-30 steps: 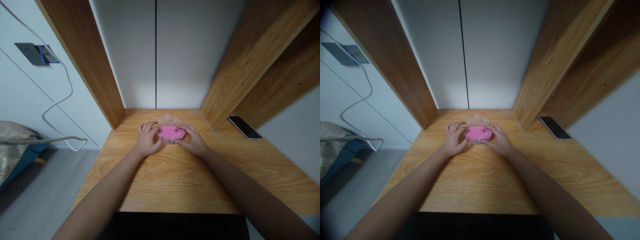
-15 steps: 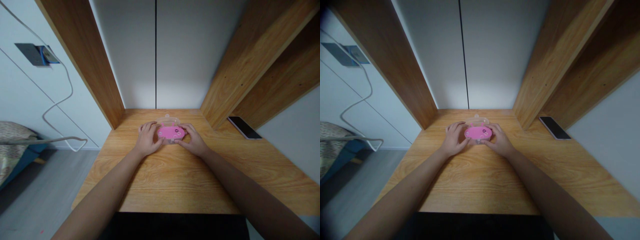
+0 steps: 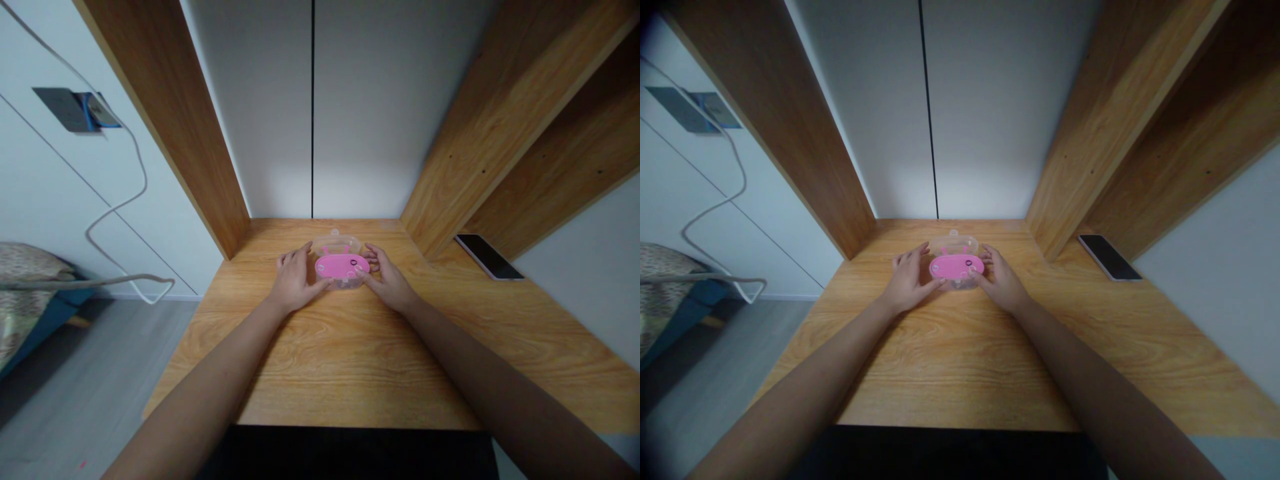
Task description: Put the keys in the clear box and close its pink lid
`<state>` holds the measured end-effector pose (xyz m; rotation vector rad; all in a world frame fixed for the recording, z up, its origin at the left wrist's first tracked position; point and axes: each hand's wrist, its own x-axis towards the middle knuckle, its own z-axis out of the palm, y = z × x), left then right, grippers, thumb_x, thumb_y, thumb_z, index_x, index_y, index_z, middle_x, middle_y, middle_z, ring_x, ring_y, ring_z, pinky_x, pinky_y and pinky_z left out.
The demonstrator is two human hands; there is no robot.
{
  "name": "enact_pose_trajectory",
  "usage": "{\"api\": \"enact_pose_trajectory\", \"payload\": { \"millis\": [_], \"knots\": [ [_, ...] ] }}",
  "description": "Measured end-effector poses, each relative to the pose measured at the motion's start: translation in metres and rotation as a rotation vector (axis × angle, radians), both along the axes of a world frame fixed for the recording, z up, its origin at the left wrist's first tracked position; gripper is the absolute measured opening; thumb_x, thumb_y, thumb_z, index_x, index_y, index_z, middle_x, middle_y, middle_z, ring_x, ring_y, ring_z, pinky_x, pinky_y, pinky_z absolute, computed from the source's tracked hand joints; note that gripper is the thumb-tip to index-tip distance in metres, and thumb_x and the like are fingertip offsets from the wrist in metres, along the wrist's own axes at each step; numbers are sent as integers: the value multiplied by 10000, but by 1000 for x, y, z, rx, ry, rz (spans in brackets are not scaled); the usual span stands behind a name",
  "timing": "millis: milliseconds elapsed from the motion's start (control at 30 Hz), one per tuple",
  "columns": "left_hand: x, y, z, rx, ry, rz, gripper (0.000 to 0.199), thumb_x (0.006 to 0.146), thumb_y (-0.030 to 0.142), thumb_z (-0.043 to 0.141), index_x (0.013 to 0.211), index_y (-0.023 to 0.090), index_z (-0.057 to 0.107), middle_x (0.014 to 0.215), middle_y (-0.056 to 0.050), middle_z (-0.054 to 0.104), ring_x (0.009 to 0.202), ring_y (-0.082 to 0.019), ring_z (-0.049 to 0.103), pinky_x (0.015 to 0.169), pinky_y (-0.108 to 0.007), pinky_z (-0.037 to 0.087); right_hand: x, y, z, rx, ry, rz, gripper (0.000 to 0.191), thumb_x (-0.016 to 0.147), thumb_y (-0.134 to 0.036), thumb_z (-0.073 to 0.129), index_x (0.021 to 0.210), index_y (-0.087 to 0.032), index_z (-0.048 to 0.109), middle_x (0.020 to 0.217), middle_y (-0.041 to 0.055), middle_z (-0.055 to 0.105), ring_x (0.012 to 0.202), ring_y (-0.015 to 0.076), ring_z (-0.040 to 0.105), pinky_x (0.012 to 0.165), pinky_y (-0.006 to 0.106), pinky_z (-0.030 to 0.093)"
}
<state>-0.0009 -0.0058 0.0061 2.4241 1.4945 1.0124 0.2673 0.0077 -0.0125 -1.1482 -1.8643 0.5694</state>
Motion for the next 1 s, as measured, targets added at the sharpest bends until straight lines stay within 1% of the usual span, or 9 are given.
{"api": "enact_pose_trajectory", "payload": {
  "millis": [67, 167, 233, 300, 433, 567, 733, 1000],
  "knots": [
    [0, 0, 0, -2, -1, -21, 923, 796, 642, 657, 1492, 166, 281, 1421, -201, 531, 1276, -378, 496, 1037, -540, 318, 0, -1, -2, -21, 4, 26, 827, 855, -514, 679, 1519, -223, 282, 1357, 193, 555, 1167, 303, 624, 1009, 551, 510],
    [1, 0, 1, 5, -2, -49, 930, 790, 623, 675, 1492, 164, 275, 1442, -206, 511, 1279, -379, 493, 1042, -539, 317, -1, -3, -1, -33, -28, 60, 955, 836, -517, 705, 1571, -229, 168, 1487, 216, 456, 1315, 331, 532, 1101, 587, 419],
    [1, 0, 1, 11, -2, -61, 925, 794, 621, 672, 1491, 161, 273, 1449, -210, 501, 1279, -378, 494, 1044, -539, 319, -2, -5, 0, -38, -52, 79, 1018, 824, -508, 722, 1587, -231, 107, 1534, 216, 405, 1391, 333, 454, 1145, 589, 363],
    [1, 1, 0, 16, -2, -69, 917, 800, 614, 668, 1493, 164, 271, 1449, -210, 499, 1280, -374, 496, 1047, -539, 321, -3, -6, 1, -38, -63, 86, 1059, 814, -496, 736, 1592, -227, 71, 1550, 218, 383, 1418, 331, 420, 1160, 585, 341],
    [0, 1, 0, 31, -11, -73, 918, 794, 616, 675, 1494, 178, 275, 1469, -201, 479, 1298, -374, 480, 1057, -542, 320, -4, -5, 1, -6, -43, 101, 1086, 801, -439, 760, 1593, -248, 42, 1550, 206, 386, 1401, 317, 445, 1147, 570, 367],
    [0, 1, 0, 40, -16, -82, 916, 793, 616, 675, 1494, 179, 279, 1460, -206, 484, 1306, -381, 471, 1060, -551, 321, -5, -6, 3, 22, -12, 117, 1083, 794, -380, 772, 1590, -259, 47, 1553, 208, 374, 1379, 314, 465, 1118, 565, 407],
    [0, 1, 0, 76, -34, -82, 954, 770, 623, 697, 1500, 187, 263, 1462, -208, 477, 1304, -384, 476, 1061, -550, 322, -7, -7, 7, 53, 25, 125, 1077, 775, -355, 783, 1584, -266, 78, 1545, 205, 375, 1330, 311, 506, 1073, 544, 462],
    [1, 2, 0, 130, -72, -86, 970, 751, 624, 712, 1487, 181, 261, 1454, -206, 483, 1315, -373, 480, 1055, -525, 339, -7, -6, 7, 103, 46, 94, 1089, 735, -337, 818, 1573, -245, 128, 1527, 227, 379, 1288, 320, 538, 1036, 539, 481]
  ]
}}
